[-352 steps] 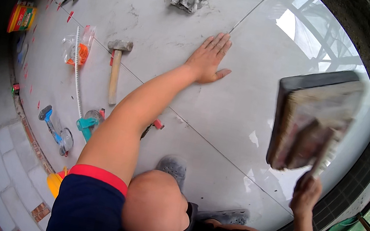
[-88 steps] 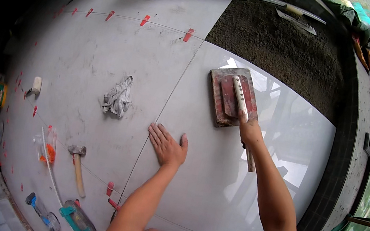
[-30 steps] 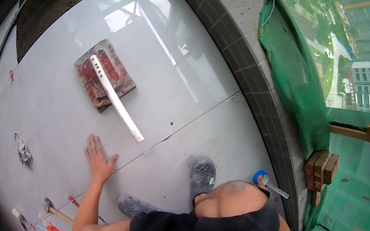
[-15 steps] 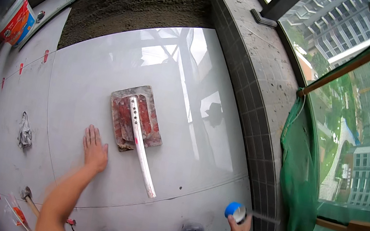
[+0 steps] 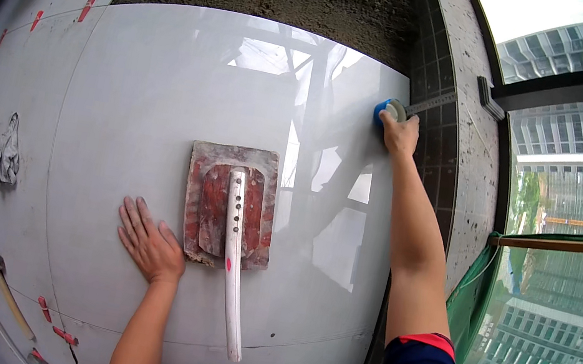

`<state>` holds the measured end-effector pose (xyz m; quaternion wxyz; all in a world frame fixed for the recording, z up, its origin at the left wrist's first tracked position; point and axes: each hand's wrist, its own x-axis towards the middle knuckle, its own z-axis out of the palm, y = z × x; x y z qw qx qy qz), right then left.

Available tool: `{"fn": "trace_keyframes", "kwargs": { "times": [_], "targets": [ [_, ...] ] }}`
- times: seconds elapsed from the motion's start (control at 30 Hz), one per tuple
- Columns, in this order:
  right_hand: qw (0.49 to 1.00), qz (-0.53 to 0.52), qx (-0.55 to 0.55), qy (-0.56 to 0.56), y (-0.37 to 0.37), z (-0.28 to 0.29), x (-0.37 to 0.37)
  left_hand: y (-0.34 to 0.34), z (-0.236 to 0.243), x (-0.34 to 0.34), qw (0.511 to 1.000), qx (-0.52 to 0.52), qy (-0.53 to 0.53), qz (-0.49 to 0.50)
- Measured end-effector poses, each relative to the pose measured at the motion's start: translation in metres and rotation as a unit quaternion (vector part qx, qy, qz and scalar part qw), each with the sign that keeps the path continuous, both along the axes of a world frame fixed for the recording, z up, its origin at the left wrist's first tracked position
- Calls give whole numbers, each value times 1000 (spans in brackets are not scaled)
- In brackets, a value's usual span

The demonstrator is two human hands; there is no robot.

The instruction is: The person applies adhesive to a tile, places it on a prepared floor surface, and secures it using plastic spacers and a notched trowel. They then use a trowel to mix and prepare a fresh section of mortar for the next tile.

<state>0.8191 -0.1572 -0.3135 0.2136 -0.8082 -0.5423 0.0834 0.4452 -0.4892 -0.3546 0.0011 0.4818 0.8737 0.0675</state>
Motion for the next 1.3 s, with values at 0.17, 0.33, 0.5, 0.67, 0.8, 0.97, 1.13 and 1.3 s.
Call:
{"fn": "trace_keyframes", "kwargs": {
  "times": [0.17,0.33,0.5,0.67,0.8,0.97,1.13,1.3],
  "targets": [
    [993,-44,83,65,48,-32,1,5,8,-3,1000,0,-22,-6],
    [990,-65,117,51,42,-56,-13,7,10,-3,999,-22,-32,-2],
    [988,-62,142,25,54,-58,-7,10,11,0,999,-22,-30,-5],
    [986,-39,161,27,59,-56,-8,10,12,-1,999,-22,-26,-7],
    [990,-5,144,-8,61,-49,-20,5,12,-8,1000,-21,-20,-3],
    [998,31,-36,-46,84,-12,-4,4,7,-4,999,-24,-36,-15],
    [990,6,129,-59,54,-41,17,25,13,22,999,-13,-36,-28],
    [974,148,166,-31,-43,-82,-86,-15,12,-28,997,-48,-23,55]
  ]
}}
